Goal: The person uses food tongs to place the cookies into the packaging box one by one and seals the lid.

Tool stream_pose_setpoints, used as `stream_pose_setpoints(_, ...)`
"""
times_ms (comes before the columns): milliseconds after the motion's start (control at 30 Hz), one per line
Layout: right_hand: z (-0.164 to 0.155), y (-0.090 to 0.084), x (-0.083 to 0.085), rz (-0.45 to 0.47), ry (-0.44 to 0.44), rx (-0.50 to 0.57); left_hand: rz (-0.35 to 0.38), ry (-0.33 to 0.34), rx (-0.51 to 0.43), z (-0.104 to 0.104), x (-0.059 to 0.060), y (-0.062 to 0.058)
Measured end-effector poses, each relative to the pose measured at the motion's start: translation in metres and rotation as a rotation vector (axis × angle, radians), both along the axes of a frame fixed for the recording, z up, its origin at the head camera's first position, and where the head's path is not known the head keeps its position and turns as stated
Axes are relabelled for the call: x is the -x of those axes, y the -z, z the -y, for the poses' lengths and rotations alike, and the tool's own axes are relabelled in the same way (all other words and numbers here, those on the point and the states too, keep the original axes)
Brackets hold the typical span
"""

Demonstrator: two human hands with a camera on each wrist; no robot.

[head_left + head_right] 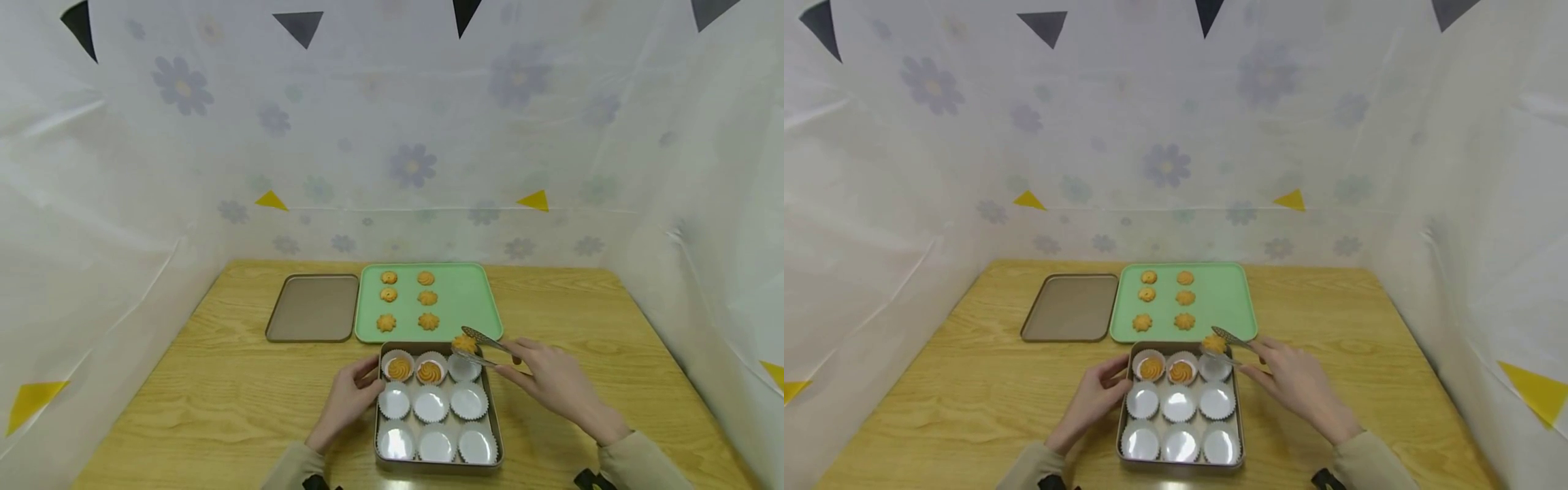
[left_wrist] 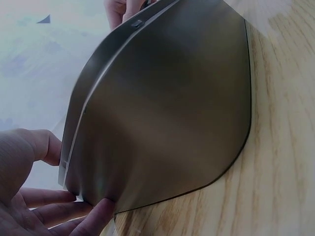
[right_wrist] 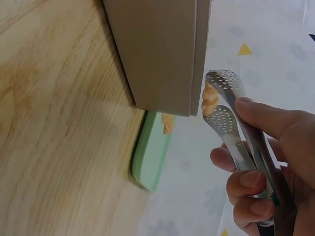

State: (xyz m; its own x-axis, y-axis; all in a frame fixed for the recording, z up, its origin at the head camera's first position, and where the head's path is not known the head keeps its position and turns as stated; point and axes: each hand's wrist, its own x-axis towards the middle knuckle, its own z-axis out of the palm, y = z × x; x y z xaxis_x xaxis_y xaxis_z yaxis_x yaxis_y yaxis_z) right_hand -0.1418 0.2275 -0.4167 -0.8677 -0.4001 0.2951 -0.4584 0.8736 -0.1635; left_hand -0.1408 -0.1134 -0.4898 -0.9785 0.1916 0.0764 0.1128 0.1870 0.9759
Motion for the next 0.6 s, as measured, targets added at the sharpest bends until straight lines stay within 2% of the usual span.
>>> stream_pose_setpoints(133, -0.004, -0.005, -0.002, 0.036, 0.007, -0.024, -0.063, 0.023, 0.019, 0.0, 0.001, 0.0)
stream_pose_setpoints(367, -0.002, -0.012, -0.002, 0.052, -0.02, -0.074, 0.042, -0.011, 0.006, -0.001, 0.001, -0.002)
stream_pose_setpoints(600, 0.006, -0.022, -0.002, 0.103, -0.042, -0.153, 0.027, 0.0, 0.0, 0.0, 0.001, -0.001)
